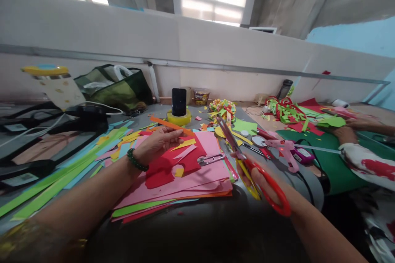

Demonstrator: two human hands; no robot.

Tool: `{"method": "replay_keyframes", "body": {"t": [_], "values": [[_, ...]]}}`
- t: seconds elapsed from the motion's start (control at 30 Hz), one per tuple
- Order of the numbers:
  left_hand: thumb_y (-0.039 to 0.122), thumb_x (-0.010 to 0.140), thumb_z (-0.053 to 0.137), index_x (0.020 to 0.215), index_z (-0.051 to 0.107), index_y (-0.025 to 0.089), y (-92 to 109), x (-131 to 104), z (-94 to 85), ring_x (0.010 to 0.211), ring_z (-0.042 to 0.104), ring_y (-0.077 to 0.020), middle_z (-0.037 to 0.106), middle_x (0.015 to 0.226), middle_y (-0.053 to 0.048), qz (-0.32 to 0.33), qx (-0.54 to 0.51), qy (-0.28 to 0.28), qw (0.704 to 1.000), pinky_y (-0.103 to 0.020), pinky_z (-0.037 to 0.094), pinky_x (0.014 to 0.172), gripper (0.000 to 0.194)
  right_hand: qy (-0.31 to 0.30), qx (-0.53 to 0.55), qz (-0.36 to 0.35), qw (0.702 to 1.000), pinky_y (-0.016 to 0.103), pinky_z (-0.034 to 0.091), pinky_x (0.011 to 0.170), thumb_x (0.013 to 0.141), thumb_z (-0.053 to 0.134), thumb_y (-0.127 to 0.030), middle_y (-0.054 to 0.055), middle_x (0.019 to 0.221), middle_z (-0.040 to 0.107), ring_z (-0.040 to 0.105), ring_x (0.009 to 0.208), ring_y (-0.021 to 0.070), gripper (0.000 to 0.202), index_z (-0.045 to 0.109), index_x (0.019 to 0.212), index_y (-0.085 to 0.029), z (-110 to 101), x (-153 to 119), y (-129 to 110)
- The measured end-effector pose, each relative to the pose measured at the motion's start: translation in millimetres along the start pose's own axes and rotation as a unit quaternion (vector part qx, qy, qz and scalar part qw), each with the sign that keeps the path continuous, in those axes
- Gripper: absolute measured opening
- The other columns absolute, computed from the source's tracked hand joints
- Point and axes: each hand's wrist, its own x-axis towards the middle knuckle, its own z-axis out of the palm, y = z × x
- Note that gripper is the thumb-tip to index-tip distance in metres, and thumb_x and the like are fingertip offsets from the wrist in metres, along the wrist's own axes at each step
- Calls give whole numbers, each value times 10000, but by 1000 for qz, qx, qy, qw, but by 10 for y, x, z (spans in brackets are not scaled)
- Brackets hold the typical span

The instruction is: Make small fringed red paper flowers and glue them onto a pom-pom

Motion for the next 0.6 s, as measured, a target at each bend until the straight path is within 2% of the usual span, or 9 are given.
{"method": "replay_keyframes", "body": {"t": [0.07, 0.1, 0.2, 0.3, 0.43, 0.6], "values": [[118, 723, 779, 676, 679, 110, 0, -7, 13, 517, 599, -66, 708, 642, -18, -8, -11, -7, 1000, -192, 530, 620, 110, -23, -21, 25, 999, 394, 580, 838, 868, 334, -717, 132, 1134, 681, 681, 925, 272, 720, 510, 1395, -260, 32, -74, 73], [107, 735, 766, 681, 680, 109, 0, -12, 18, 522, 604, -67, 709, 646, -18, -12, -15, -11, 1000, -191, 529, 618, 101, -32, -31, 30, 999, 408, 555, 906, 859, 364, -714, 145, 1235, 648, 654, 1051, 297, 739, 489, 1417, -245, 49, -100, 106], [89, 762, 735, 703, 686, 111, -3, -29, 26, 555, 627, -76, 715, 667, -21, -17, -22, -25, 999, -197, 527, 631, 79, -66, -57, 21, 996, 412, 514, 975, 838, 401, -721, 154, 1375, 564, 568, 1221, 318, 795, 441, 1456, -222, 105, -121, 125], [117, 765, 743, 729, 697, 112, -19, -41, 23, 596, 639, -84, 729, 710, -36, -16, -11, -48, 999, -206, 517, 654, 59, -108, -49, 10, 993, 413, 488, 1003, 853, 405, -701, 156, 1399, 542, 554, 1240, 310, 804, 384, 1487, -207, 162, -76, 2], [149, 755, 756, 724, 709, 120, -41, -51, 26, 594, 629, -82, 735, 722, -38, -17, 5, -64, 998, -200, 495, 637, 63, -127, -55, 1, 990, 436, 486, 994, 839, 412, -714, 174, 1375, 550, 551, 1230, 341, 834, 379, 1487, -188, 226, -2, -164], [163, 727, 777, 713, 720, 129, -49, -55, 32, 586, 625, -85, 735, 714, -32, -16, 12, -74, 997, -211, 496, 644, 68, -132, -26, -13, 991, 444, 494, 970, 838, 380, -734, 164, 1245, 620, 607, 1123, 321, 822, 406, 1463, -200, 258, 20, -159]]}}
